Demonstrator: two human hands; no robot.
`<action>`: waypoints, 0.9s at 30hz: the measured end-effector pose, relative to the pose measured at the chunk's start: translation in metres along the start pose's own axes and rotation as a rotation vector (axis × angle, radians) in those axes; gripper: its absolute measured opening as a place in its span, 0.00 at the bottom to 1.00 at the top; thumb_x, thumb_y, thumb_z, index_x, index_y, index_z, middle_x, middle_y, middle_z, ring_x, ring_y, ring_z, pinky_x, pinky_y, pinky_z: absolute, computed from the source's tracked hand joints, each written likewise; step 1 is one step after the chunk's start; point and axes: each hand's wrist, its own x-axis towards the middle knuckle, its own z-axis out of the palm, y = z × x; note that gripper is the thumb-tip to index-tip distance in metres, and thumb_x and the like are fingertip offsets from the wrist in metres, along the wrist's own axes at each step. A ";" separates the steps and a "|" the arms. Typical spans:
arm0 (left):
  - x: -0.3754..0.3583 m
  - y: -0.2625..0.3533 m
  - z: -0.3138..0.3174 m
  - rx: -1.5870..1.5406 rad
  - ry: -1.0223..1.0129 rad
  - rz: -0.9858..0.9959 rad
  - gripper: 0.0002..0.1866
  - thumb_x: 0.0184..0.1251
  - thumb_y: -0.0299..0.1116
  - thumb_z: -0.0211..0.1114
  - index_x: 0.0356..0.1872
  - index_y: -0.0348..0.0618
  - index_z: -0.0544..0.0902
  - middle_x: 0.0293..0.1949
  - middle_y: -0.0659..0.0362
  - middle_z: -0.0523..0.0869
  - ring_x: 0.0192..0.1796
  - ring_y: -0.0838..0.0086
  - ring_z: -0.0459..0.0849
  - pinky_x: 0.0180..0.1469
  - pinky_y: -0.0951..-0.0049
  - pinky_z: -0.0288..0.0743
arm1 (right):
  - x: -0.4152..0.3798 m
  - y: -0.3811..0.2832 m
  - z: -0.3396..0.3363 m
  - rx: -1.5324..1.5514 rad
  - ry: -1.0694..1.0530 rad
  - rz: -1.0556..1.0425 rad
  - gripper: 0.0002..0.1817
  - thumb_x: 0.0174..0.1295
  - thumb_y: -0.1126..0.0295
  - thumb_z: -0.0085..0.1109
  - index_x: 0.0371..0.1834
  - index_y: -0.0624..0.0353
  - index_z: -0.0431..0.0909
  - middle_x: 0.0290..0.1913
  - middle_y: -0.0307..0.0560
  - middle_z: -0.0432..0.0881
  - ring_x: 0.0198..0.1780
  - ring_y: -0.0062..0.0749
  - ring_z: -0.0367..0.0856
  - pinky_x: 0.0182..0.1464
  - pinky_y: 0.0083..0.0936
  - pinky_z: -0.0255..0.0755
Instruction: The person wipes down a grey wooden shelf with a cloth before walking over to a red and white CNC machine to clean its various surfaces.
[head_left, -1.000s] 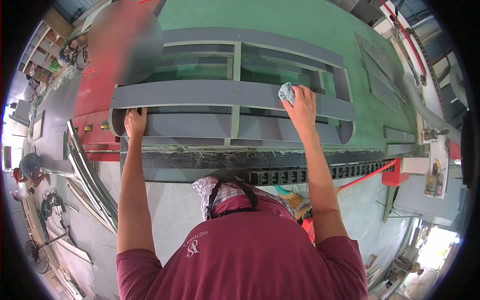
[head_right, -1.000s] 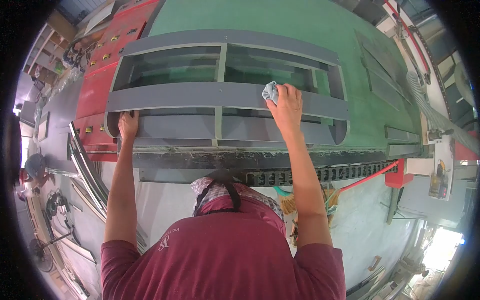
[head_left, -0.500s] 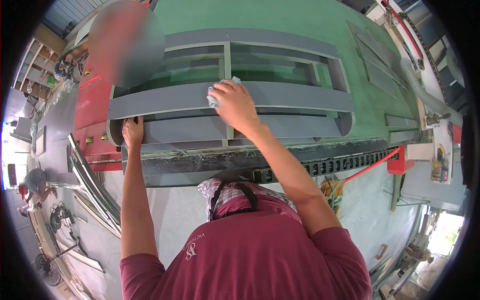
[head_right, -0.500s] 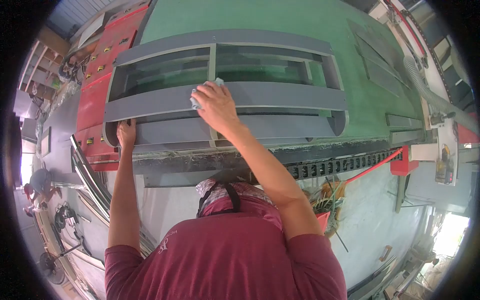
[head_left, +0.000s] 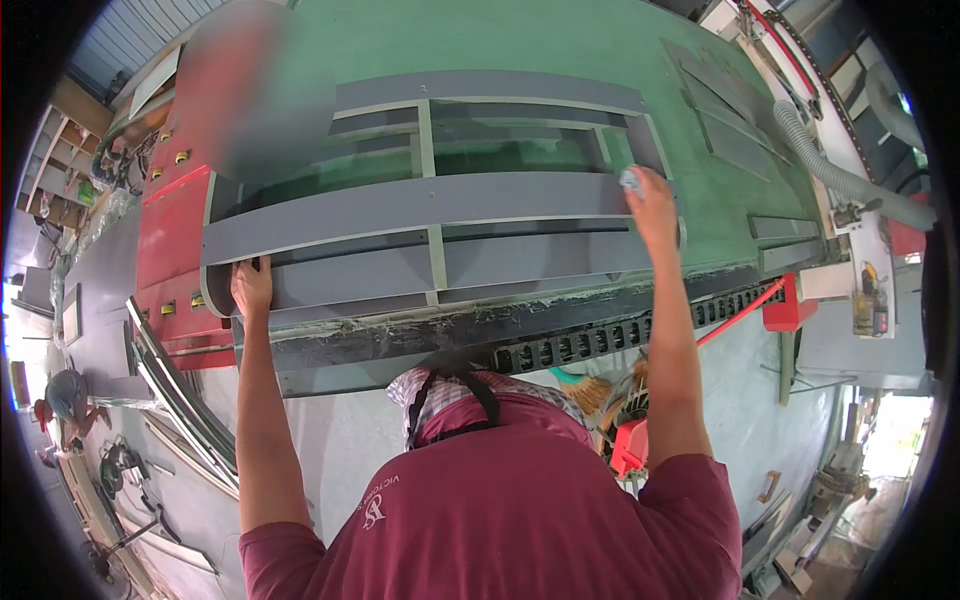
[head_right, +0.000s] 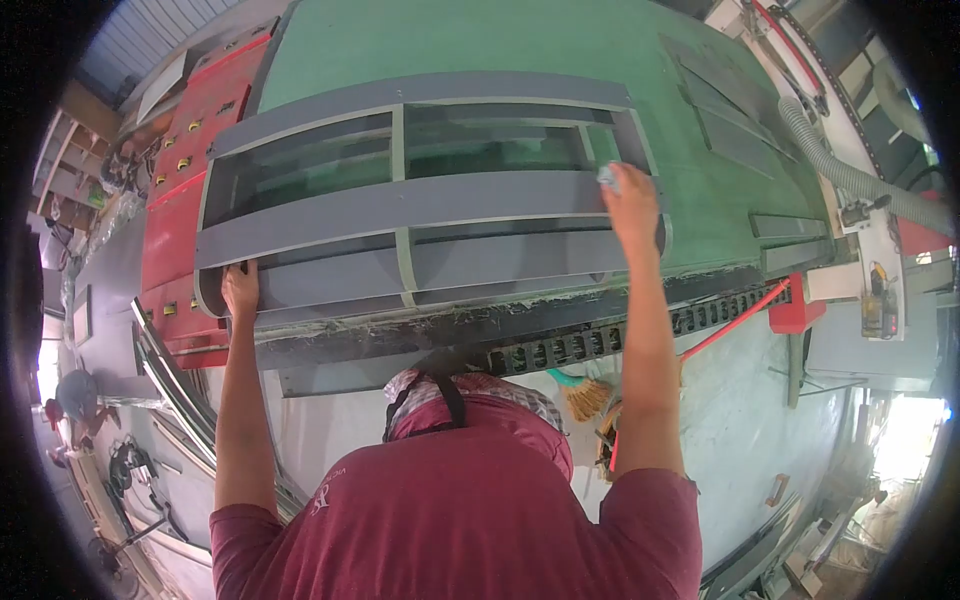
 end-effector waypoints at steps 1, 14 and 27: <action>0.001 -0.001 0.001 -0.005 0.005 0.002 0.26 0.65 0.50 0.55 0.49 0.34 0.80 0.50 0.42 0.80 0.55 0.49 0.76 0.58 0.57 0.69 | -0.002 0.022 -0.003 -0.052 0.001 0.050 0.21 0.54 0.68 0.63 0.53 0.55 0.75 0.53 0.48 0.78 0.56 0.46 0.74 0.58 0.38 0.68; -0.001 0.002 -0.001 -0.056 0.030 -0.034 0.24 0.62 0.47 0.58 0.46 0.35 0.81 0.49 0.42 0.80 0.54 0.50 0.76 0.58 0.58 0.68 | 0.003 0.085 -0.013 -0.212 -0.168 0.500 0.23 0.64 0.57 0.52 0.62 0.49 0.70 0.55 0.54 0.76 0.54 0.53 0.75 0.53 0.43 0.70; 0.001 0.000 0.000 -0.008 -0.031 -0.014 0.26 0.63 0.50 0.56 0.47 0.34 0.80 0.50 0.41 0.80 0.54 0.50 0.76 0.58 0.58 0.68 | -0.079 -0.199 -0.011 0.563 -0.184 -0.135 0.28 0.44 0.75 0.66 0.53 0.53 0.72 0.57 0.46 0.73 0.58 0.45 0.73 0.58 0.36 0.70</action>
